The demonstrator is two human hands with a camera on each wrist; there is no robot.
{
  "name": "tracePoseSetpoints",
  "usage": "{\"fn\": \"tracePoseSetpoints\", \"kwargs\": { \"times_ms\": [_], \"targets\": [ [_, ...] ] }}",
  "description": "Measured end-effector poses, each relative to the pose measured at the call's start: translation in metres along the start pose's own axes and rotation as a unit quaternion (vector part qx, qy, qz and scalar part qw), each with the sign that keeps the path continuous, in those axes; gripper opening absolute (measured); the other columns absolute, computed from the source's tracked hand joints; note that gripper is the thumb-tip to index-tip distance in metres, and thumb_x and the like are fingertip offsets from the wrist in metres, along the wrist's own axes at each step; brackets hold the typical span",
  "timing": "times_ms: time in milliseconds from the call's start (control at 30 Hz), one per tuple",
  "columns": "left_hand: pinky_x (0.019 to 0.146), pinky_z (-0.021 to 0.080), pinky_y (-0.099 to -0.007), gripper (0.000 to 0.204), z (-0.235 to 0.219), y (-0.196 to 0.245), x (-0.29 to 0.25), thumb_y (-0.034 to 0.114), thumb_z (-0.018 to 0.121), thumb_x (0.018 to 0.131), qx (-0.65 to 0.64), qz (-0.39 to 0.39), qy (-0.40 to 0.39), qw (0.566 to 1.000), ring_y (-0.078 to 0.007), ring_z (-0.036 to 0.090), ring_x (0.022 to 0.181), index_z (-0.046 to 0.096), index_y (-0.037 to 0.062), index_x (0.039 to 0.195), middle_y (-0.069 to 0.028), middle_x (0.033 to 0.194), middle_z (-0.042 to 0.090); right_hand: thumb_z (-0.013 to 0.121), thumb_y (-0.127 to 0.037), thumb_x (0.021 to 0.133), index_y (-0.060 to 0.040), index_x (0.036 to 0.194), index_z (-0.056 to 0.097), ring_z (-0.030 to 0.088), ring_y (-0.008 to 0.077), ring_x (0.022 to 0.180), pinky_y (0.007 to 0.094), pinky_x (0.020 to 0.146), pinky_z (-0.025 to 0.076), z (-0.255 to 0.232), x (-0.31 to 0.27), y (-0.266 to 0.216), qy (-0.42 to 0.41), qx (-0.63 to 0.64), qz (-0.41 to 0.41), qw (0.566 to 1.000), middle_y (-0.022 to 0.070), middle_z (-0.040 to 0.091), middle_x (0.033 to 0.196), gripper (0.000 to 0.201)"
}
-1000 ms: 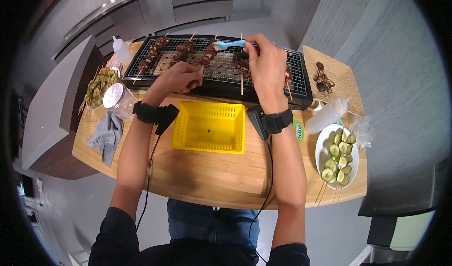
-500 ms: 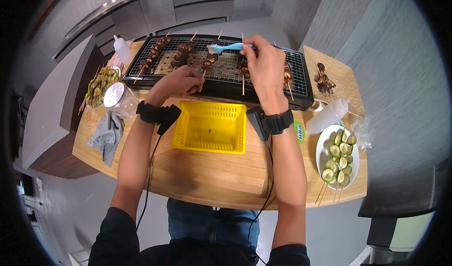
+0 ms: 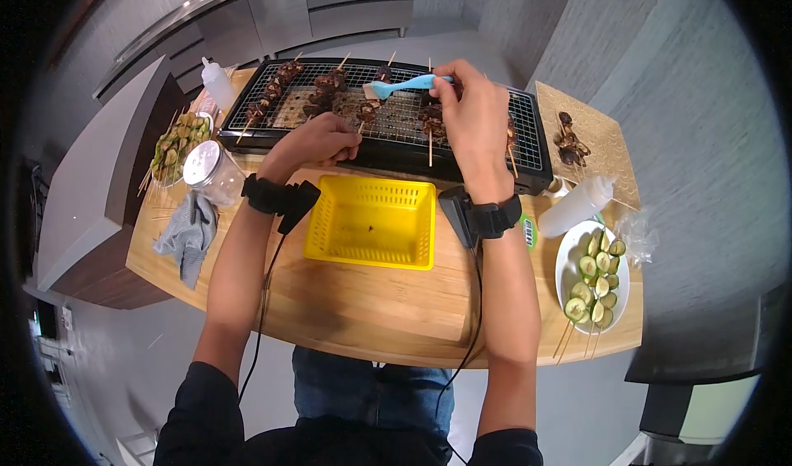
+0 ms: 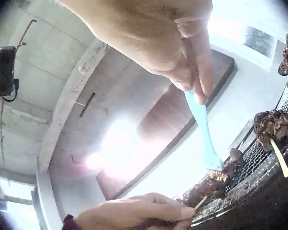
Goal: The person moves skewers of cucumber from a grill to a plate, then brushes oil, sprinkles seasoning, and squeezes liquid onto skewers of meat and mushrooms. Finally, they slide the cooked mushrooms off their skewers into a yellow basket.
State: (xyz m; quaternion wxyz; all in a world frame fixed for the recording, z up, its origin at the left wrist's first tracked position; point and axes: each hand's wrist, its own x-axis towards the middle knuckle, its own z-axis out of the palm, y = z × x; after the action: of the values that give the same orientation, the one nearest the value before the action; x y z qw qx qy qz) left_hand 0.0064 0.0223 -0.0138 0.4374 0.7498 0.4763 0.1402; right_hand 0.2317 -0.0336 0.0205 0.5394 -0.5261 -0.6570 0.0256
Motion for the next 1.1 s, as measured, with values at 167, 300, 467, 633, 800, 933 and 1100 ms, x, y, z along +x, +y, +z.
{"fn": "tracePoseSetpoints", "kwargs": {
  "times_ms": [167, 300, 467, 633, 800, 933, 1100],
  "targets": [
    [0.042, 0.031, -0.0238, 0.032, 0.0, -0.001, 0.0, 0.021, 0.056, 0.095, -0.016, 0.007, -0.002, 1.0, -0.0071, 0.041, 0.044, 0.064, -0.0015, 0.073, 0.0012, 0.056, 0.049, 0.063, -0.004, 0.088, 0.0019, 0.097, 0.066, 0.071, 0.0237, 0.072, 0.0287, 0.063, 0.052, -0.006, 0.002, -0.004, 0.025, -0.017, 0.007, 1.0, 0.0152, 0.07, 0.076, 0.011],
    [0.043, 0.031, -0.0239, 0.032, 0.001, -0.002, 0.001, 0.021, 0.056, 0.095, -0.015, 0.009, -0.001, 1.0, -0.0072, 0.04, 0.043, 0.065, -0.002, 0.074, 0.0013, 0.055, 0.049, 0.064, -0.005, 0.088, 0.0016, 0.097, 0.066, 0.071, 0.0237, 0.071, 0.0286, 0.063, 0.052, -0.008, 0.002, -0.01, 0.041, 0.006, 0.003, 0.999, 0.0149, 0.07, 0.076, 0.011],
    [0.042, 0.03, -0.0235, 0.031, 0.0, 0.004, -0.002, 0.021, 0.056, 0.095, -0.008, -0.005, -0.005, 1.0, -0.0068, 0.038, 0.042, 0.065, -0.0022, 0.076, 0.0015, 0.053, 0.048, 0.065, -0.005, 0.087, 0.0019, 0.096, 0.067, 0.071, 0.022, 0.071, 0.0291, 0.062, 0.052, -0.008, 0.003, -0.001, -0.01, -0.047, 0.007, 0.999, 0.0143, 0.071, 0.075, 0.011],
    [0.042, 0.029, -0.0233, 0.031, 0.0, 0.004, -0.003, 0.02, 0.055, 0.095, -0.02, -0.009, -0.01, 1.0, -0.0067, 0.038, 0.041, 0.066, -0.0024, 0.076, 0.0011, 0.052, 0.048, 0.065, -0.006, 0.087, 0.0017, 0.096, 0.067, 0.071, 0.0223, 0.07, 0.0286, 0.061, 0.052, -0.01, 0.004, -0.003, 0.031, -0.011, 0.0, 0.999, 0.0139, 0.07, 0.073, 0.012],
    [0.042, 0.028, -0.0228, 0.033, 0.001, 0.005, -0.003, 0.021, 0.056, 0.097, -0.019, -0.009, -0.011, 1.0, -0.0063, 0.038, 0.041, 0.067, -0.0026, 0.077, 0.001, 0.052, 0.049, 0.065, -0.007, 0.087, 0.0011, 0.096, 0.067, 0.07, 0.0231, 0.069, 0.0285, 0.061, 0.051, -0.01, 0.003, -0.011, -0.002, 0.07, 0.013, 0.997, 0.0141, 0.07, 0.073, 0.012],
    [0.041, 0.028, -0.0228, 0.034, 0.001, 0.005, -0.002, 0.022, 0.056, 0.097, -0.017, -0.017, -0.009, 1.0, -0.0061, 0.038, 0.041, 0.068, -0.0024, 0.077, 0.0012, 0.053, 0.049, 0.065, -0.007, 0.087, 0.0001, 0.096, 0.067, 0.069, 0.025, 0.067, 0.0312, 0.06, 0.05, -0.011, 0.002, -0.008, -0.011, -0.017, 0.003, 1.0, 0.0139, 0.07, 0.074, 0.011],
    [0.041, 0.028, -0.0227, 0.034, 0.001, 0.001, -0.001, 0.023, 0.057, 0.097, -0.005, 0.013, 0.003, 1.0, -0.006, 0.038, 0.041, 0.067, -0.002, 0.077, 0.0013, 0.053, 0.05, 0.066, -0.007, 0.086, -0.0002, 0.096, 0.067, 0.068, 0.0274, 0.066, 0.033, 0.061, 0.05, -0.014, 0.003, -0.009, 0.003, -0.034, -0.011, 0.999, 0.0147, 0.069, 0.074, 0.012]
  ]
}}
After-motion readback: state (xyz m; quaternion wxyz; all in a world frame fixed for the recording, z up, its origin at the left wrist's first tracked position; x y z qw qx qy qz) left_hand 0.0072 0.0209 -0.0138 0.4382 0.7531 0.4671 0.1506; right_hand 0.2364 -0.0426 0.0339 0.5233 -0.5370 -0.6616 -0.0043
